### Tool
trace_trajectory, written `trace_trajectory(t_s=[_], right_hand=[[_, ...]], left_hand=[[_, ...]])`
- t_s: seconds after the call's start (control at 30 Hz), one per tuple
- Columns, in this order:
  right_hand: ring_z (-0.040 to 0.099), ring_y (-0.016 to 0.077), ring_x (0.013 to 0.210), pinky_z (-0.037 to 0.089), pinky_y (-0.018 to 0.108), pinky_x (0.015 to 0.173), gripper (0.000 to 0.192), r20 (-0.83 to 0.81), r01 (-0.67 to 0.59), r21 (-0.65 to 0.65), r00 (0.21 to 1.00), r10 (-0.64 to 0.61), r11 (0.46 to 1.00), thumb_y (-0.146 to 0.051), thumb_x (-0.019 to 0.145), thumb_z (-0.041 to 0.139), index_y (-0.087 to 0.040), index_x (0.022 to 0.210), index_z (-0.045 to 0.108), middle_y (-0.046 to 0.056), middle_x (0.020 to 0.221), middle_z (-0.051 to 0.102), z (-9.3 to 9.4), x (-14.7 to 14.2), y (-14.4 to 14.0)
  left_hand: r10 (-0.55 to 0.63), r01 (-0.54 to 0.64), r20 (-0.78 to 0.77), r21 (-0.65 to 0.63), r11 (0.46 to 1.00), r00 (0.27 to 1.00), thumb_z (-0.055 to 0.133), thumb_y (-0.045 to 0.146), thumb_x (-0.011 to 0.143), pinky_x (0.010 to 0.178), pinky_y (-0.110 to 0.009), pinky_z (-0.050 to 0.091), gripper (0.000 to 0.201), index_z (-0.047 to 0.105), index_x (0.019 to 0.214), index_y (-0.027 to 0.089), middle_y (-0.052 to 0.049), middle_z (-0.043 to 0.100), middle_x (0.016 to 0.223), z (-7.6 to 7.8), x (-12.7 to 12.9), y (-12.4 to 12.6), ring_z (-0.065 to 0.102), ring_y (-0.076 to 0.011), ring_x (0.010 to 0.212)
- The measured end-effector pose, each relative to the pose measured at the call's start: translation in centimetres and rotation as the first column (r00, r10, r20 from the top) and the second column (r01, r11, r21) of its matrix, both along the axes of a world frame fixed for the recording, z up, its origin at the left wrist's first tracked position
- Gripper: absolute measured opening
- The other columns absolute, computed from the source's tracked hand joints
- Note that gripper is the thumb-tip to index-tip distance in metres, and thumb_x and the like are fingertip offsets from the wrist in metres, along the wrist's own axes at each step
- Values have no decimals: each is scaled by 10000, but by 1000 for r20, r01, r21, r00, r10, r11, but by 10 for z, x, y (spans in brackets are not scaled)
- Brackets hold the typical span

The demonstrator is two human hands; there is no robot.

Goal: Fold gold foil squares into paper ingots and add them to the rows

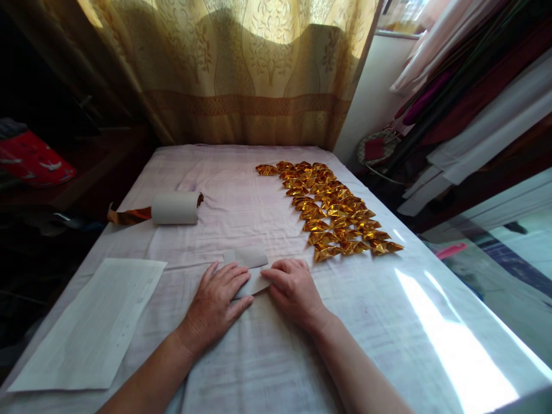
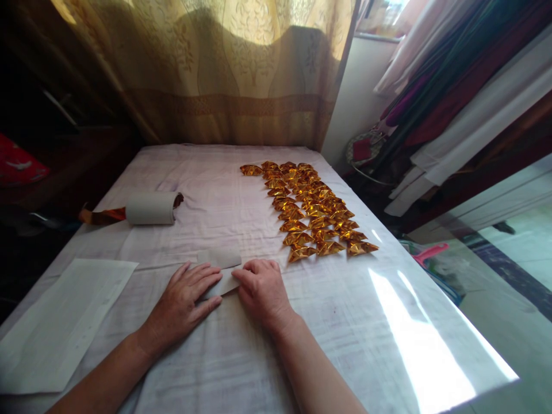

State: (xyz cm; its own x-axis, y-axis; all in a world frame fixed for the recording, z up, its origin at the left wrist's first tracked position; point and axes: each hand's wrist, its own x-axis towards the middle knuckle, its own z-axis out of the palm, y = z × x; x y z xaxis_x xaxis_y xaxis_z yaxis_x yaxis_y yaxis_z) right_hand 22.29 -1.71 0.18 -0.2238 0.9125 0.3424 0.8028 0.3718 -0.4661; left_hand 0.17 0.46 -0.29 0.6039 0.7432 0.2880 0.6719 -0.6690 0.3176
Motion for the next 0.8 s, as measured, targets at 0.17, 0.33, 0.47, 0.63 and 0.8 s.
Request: trace_trajectory(t_s=[0.17, 0.33, 0.47, 0.63, 0.8], right_hand=[[572, 244, 1071, 374, 395, 920, 169, 96, -42, 25, 995, 39, 999, -185, 793, 715, -273, 934, 746, 52, 1172, 672, 8, 2, 1], [586, 207, 1098, 370, 390, 959, 97, 48, -98, -9, 994, 98, 995, -226, 889, 656, -269, 937, 729, 11, 1134, 725, 6, 1, 1], [635, 182, 998, 389, 369, 915, 98, -58, -2, -23, 998, 1, 1000, -212, 890, 648, -256, 847, 724, 3, 1038, 752, -2, -3, 8], [639, 190, 891, 394, 333, 810, 82, -87, 103, -70, 990, -109, 992, -188, 855, 673, -243, 810, 714, 1, 901, 746, -3, -12, 18], [608, 205, 862, 372, 333, 774, 104, -42, 160, -79, 986, -164, 984, -223, 875, 659, -228, 775, 688, 18, 868, 718, -2, -18, 19]], left_hand=[[-46, 46, 10, 2, 999, 999, 583, 355, 927, 1135, -557, 312, 301, 668, 1187, 228, -82, 704, 1227, 3, 1, -1, 599, -271, 1211], [-46, 47, 50, -5, 999, 998, 515, 335, 967, 1133, -537, 340, 237, 721, 1041, 245, -55, 745, 1128, 7, 0, 0, 641, -235, 1146], [1, -3, 117, 19, 1000, 993, 446, 312, 998, 1071, -469, 449, 277, 707, 1019, 223, -46, 766, 1023, 5, -4, 8, 702, -196, 987], [72, -92, 186, 102, 991, 980, 432, 285, 1005, 894, -350, 569, 275, 631, 1175, 201, -73, 737, 1081, -3, -6, 17, 693, -192, 991], [27, -37, 50, 205, 978, 998, 429, 197, 996, 1058, -465, 455, 267, 656, 1136, 218, -61, 706, 1183, 4, -1, 6, 636, -226, 1116]])
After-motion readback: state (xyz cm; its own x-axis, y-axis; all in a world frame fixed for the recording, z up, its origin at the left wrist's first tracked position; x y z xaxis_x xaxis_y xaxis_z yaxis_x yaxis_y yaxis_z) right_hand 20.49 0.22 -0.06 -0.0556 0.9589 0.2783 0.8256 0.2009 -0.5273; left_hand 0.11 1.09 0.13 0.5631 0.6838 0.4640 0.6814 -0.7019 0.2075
